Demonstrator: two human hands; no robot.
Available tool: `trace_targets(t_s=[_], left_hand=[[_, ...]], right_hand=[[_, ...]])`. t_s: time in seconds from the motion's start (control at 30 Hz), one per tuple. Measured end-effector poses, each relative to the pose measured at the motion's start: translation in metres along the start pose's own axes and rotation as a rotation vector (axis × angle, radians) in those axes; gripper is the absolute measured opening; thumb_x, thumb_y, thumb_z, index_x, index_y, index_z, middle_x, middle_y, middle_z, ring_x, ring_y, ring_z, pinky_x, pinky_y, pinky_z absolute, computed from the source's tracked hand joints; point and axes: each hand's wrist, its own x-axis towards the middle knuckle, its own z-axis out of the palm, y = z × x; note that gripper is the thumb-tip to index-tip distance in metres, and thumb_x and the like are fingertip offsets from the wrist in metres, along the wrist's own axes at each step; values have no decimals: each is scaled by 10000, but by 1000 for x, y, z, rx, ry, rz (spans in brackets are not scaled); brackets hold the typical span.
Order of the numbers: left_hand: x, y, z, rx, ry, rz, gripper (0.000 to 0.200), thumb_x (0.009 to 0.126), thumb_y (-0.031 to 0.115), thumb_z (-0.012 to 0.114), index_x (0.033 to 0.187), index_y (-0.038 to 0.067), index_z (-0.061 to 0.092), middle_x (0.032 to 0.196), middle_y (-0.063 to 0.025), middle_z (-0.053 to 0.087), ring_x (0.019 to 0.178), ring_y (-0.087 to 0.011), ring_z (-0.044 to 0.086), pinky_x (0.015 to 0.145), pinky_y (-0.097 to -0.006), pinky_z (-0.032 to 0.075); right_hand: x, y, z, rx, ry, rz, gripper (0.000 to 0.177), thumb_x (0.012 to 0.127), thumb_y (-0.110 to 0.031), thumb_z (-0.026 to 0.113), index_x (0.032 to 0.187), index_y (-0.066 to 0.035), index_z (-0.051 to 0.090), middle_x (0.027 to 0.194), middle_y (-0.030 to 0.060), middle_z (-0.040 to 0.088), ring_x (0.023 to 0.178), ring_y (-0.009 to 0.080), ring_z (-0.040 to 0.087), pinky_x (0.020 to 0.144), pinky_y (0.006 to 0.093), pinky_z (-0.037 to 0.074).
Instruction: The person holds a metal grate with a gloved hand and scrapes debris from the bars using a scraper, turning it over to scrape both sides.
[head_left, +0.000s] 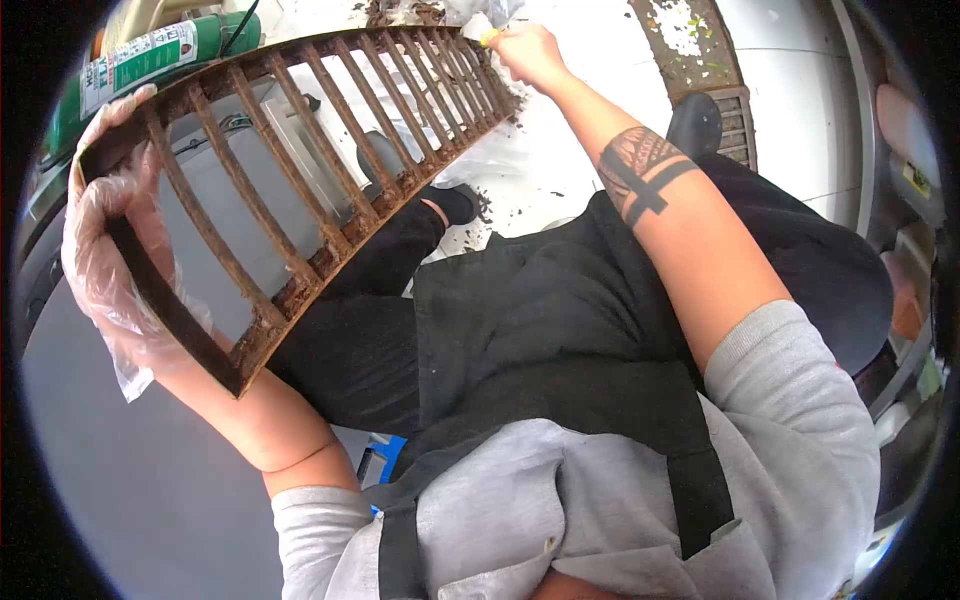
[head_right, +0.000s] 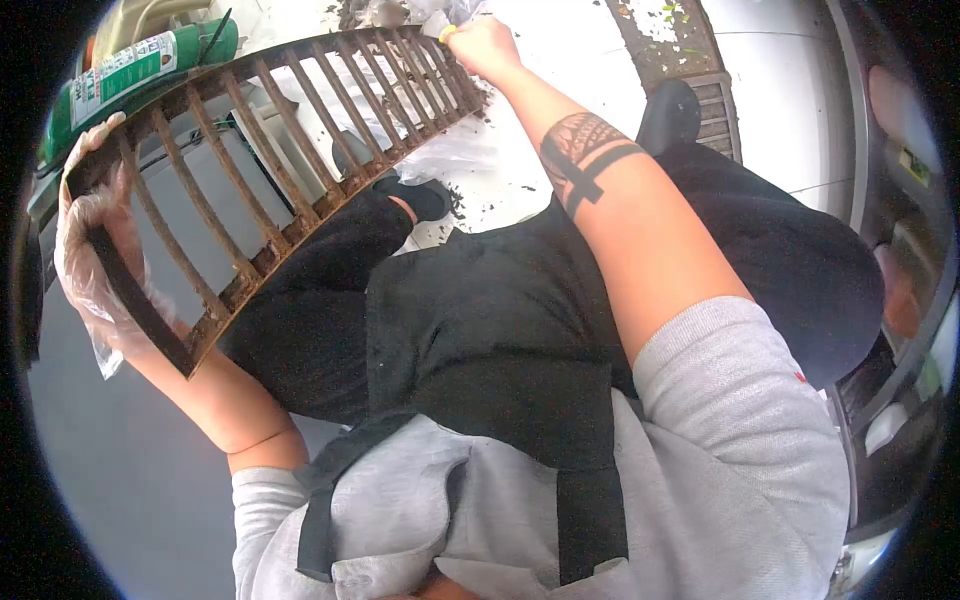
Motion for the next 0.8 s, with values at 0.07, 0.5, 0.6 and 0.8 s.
trace_targets(t_s=[0.07,0.5,0.6,0.8], left_hand=[[-3,-3,-3,14,-30,31,565,833,48,476,1362,-149,518,1415,-291,544,1416,-334,472,1260,-435,281],[-8,0,-1,-65,19,-10,583,863,62,484,1404,-152,474,1459,-289,510,1438,-343,450,1249,-437,290],[-8,2,2,-19,-2,-27,579,866,67,481,1402,-151,479,1463,-287,509,1432,-332,457,1239,-431,305],[-8,-1,-9,113,-130,71,588,882,108,490,1418,-133,476,1470,-271,514,1427,-323,466,1248,-437,288]], right_hand=[[-8,-5,7,74,4,42,290,906,-336,697,906,-68,808,674,53,695,473,128,601,499,310,515],[-16,-12,60,16,310,-161,390,932,-359,640,828,-1,755,804,197,727,678,368,694,657,450,553],[-15,-6,48,663,-70,209,326,931,-311,696,790,-20,739,694,101,687,496,199,608,444,354,457],[-31,16,13,715,41,214,282,909,-274,696,796,-21,751,615,72,653,447,147,582,383,301,425]])
